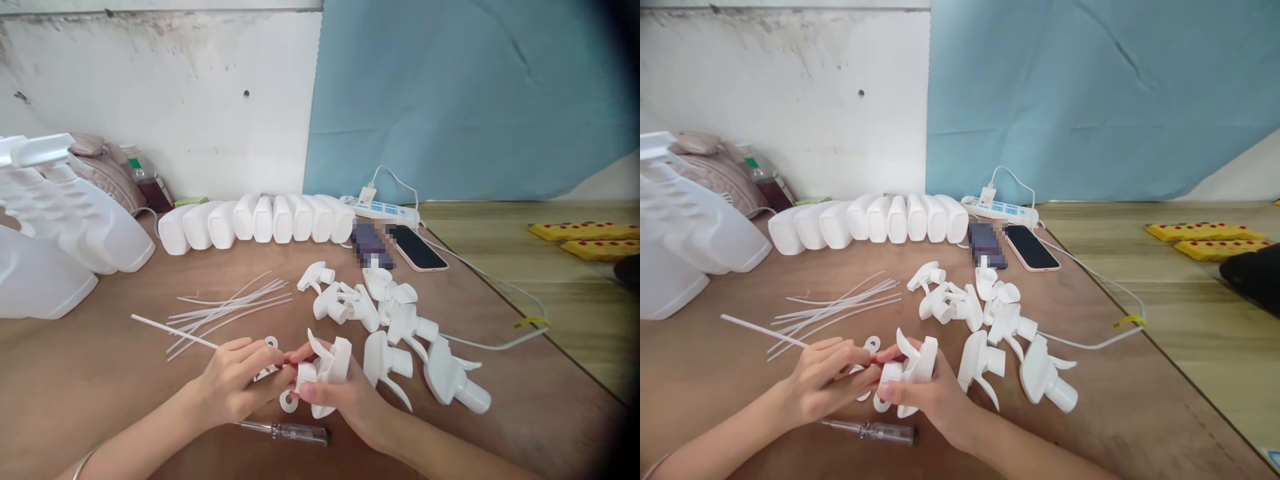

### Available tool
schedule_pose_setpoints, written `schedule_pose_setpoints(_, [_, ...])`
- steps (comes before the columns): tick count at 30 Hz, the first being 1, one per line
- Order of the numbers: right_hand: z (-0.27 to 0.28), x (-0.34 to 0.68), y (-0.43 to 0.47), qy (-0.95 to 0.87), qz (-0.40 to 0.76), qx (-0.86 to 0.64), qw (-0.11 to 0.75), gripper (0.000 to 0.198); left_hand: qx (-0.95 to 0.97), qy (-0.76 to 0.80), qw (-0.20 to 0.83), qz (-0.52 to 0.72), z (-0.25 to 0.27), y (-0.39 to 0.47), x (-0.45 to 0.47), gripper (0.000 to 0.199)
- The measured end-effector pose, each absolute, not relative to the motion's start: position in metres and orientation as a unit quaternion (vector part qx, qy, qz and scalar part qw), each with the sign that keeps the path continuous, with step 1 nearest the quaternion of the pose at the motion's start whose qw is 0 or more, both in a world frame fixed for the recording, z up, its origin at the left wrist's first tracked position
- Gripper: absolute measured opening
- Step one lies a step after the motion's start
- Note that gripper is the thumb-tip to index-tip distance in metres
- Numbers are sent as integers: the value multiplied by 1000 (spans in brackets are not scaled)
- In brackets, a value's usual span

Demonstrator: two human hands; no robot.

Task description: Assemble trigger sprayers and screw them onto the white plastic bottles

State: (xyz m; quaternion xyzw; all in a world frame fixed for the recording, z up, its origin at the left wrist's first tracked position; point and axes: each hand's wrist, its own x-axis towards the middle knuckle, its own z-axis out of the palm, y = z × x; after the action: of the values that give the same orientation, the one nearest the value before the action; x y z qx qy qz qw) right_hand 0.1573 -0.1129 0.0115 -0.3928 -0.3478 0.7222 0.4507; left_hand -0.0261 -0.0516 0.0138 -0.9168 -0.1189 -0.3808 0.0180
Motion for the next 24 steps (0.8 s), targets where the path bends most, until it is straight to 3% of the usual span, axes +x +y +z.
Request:
schedule_pose_setpoints(6, [8,157,-113,-354,719,-412,434,28,-911,-127,45,-390,17,-56,-23,5])
schedule_pose_setpoints(14, [13,157,-106,-332,714,-410,461,22,-928,-86,78,-355,26,-50,-22,19])
schedule_pose_setpoints(19, [10,157,-106,-287,744,-387,463,24,-941,-82,28,-328,30,-51,-19,20])
schedule_pose_setpoints(24, [6,156,-106,-249,755,-363,485,25,-968,-104,-39,-225,39,-58,-20,21])
